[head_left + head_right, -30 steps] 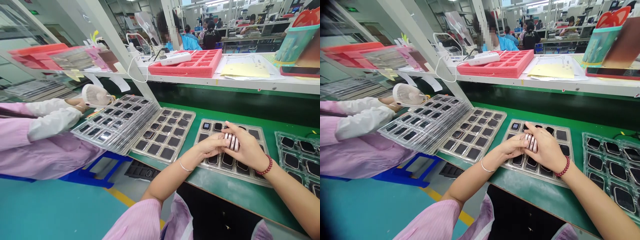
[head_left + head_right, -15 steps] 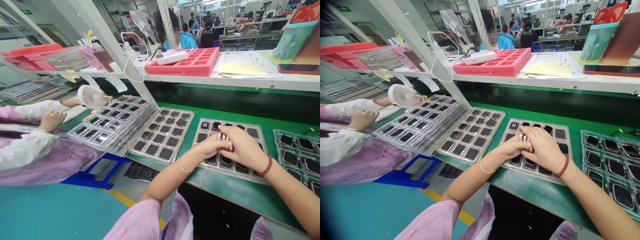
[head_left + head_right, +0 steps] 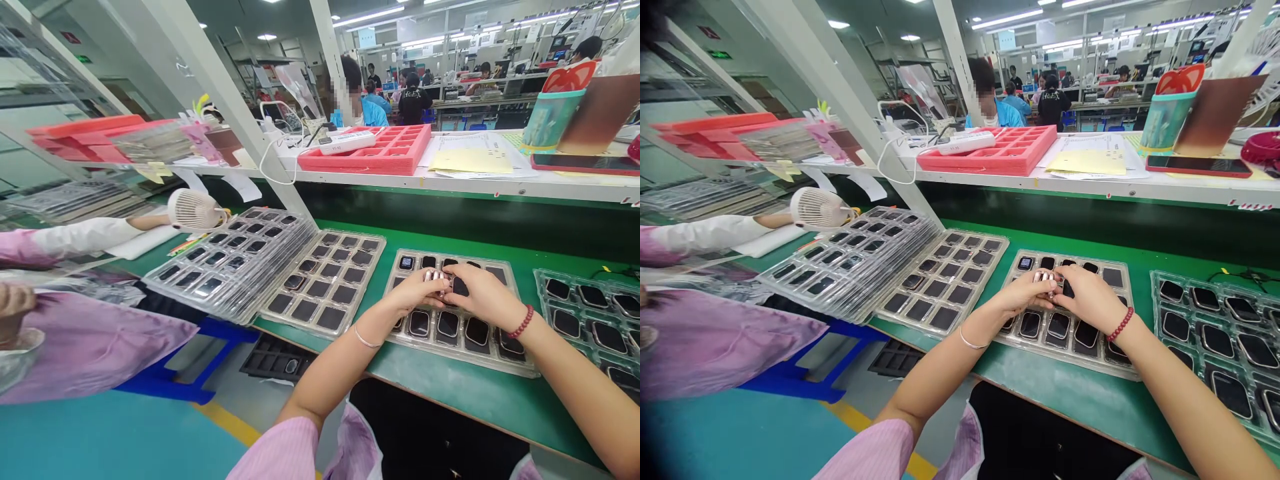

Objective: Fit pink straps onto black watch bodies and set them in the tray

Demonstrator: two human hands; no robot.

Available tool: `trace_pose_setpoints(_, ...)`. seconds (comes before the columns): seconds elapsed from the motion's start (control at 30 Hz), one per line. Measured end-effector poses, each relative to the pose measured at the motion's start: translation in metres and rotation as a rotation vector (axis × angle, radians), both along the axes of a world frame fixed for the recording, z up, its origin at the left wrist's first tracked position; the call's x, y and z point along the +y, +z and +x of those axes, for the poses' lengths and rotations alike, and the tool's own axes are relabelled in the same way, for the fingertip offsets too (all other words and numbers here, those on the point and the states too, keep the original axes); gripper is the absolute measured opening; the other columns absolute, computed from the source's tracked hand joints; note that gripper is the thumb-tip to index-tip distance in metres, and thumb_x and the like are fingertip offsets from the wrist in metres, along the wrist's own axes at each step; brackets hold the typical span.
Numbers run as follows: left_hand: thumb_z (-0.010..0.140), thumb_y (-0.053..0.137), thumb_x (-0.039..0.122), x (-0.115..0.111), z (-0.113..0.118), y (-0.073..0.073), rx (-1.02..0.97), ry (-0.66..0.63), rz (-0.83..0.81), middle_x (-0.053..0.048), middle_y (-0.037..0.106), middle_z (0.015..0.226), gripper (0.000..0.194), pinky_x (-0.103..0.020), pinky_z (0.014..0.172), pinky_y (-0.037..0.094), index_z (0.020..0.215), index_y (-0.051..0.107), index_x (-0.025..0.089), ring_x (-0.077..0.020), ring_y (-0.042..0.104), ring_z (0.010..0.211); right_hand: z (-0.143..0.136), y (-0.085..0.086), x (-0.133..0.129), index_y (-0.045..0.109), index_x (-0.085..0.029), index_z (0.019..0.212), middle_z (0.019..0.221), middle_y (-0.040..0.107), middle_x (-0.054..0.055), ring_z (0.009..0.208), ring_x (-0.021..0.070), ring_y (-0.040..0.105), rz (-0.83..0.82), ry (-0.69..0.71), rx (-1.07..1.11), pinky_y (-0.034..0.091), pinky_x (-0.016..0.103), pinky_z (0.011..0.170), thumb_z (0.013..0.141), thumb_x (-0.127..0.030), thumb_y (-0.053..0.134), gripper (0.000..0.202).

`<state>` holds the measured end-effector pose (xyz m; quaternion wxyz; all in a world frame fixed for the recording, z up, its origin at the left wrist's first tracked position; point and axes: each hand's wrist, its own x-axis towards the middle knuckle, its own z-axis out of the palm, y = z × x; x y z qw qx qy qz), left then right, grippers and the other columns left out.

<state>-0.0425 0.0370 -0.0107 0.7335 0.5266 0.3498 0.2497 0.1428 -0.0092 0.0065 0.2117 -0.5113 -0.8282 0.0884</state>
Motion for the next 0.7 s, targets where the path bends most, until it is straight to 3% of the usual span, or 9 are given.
trace_pose_setpoints(0.07, 0.079, 0.074, 0.04, 0.004, -0.009, 0.006, 0.186, 0.036, 0.18, -0.007, 0.068, 0.086, 0.041, -0.028, 0.065, 0.054, 0.107, 0.056, 0.016, -0.0168, 0.069, 0.071, 0.001, -0.004, 0.004, 0.063, -0.018, 0.111, 0.114, 0.069, 0.011, 0.102, 0.0289, 0.068, -0.066, -0.036, -0.026, 0.056, 0.042, 0.084, 0.089, -0.022, 0.065, 0.022)
trace_pose_setpoints(0.2, 0.084, 0.065, 0.041, 0.013, -0.029, 0.022, 0.816, 0.139, 0.797, -0.011, 0.07, 0.088, 0.031, -0.036, 0.073, 0.053, 0.102, 0.059, 0.016, -0.0274, 0.07, 0.083, -0.009, -0.005, 0.015, 0.065, -0.017, 0.102, 0.107, 0.07, 0.012, 0.097, 0.0286, 0.068, -0.157, -0.114, -0.096, 0.053, 0.04, 0.082, 0.093, -0.022, 0.06, 0.011)
trace_pose_setpoints(0.27, 0.084, 0.064, 0.04, 0.017, -0.034, 0.026, 1.054, 0.099, 0.942, -0.015, 0.071, 0.091, 0.027, -0.038, 0.078, 0.052, 0.096, 0.061, 0.015, -0.0323, 0.069, 0.092, -0.02, -0.005, 0.022, 0.065, -0.017, 0.1, 0.106, 0.07, 0.011, 0.098, 0.0272, 0.067, -0.161, -0.113, -0.08, 0.051, 0.038, 0.084, 0.095, -0.019, 0.054, 0.012)
trace_pose_setpoints(0.4, 0.081, 0.065, 0.034, 0.019, -0.037, 0.023, 1.156, 0.029, 0.957, -0.019, 0.071, 0.1, 0.025, -0.038, 0.081, 0.052, 0.095, 0.063, 0.013, -0.0353, 0.068, 0.1, -0.048, -0.014, 0.034, 0.066, -0.015, 0.103, 0.106, 0.07, 0.011, 0.101, 0.0239, 0.066, -0.173, -0.083, -0.039, 0.05, 0.035, 0.09, 0.095, -0.01, 0.048, 0.021)
trace_pose_setpoints(0.5, 0.082, 0.065, 0.034, 0.018, -0.042, 0.019, 1.156, 0.016, 0.974, -0.019, 0.071, 0.1, 0.025, -0.036, 0.081, 0.051, 0.096, 0.064, 0.013, -0.0343, 0.068, 0.1, -0.06, -0.022, 0.033, 0.069, -0.013, 0.104, 0.106, 0.069, 0.015, 0.106, 0.0273, 0.064, -0.174, -0.043, 0.0, 0.047, 0.04, 0.097, 0.091, -0.003, 0.047, 0.027)
trace_pose_setpoints(0.7, 0.088, 0.061, 0.042, 0.012, -0.046, 0.022, 1.106, 0.134, 0.996, -0.017, 0.072, 0.103, 0.042, -0.035, 0.08, 0.05, 0.119, 0.061, 0.014, -0.0327, 0.069, 0.1, -0.047, -0.014, 0.027, 0.069, -0.013, 0.112, 0.126, 0.064, 0.017, 0.121, 0.0299, 0.055, -0.185, -0.028, 0.23, 0.039, 0.05, 0.109, 0.092, -0.011, 0.048, 0.029)
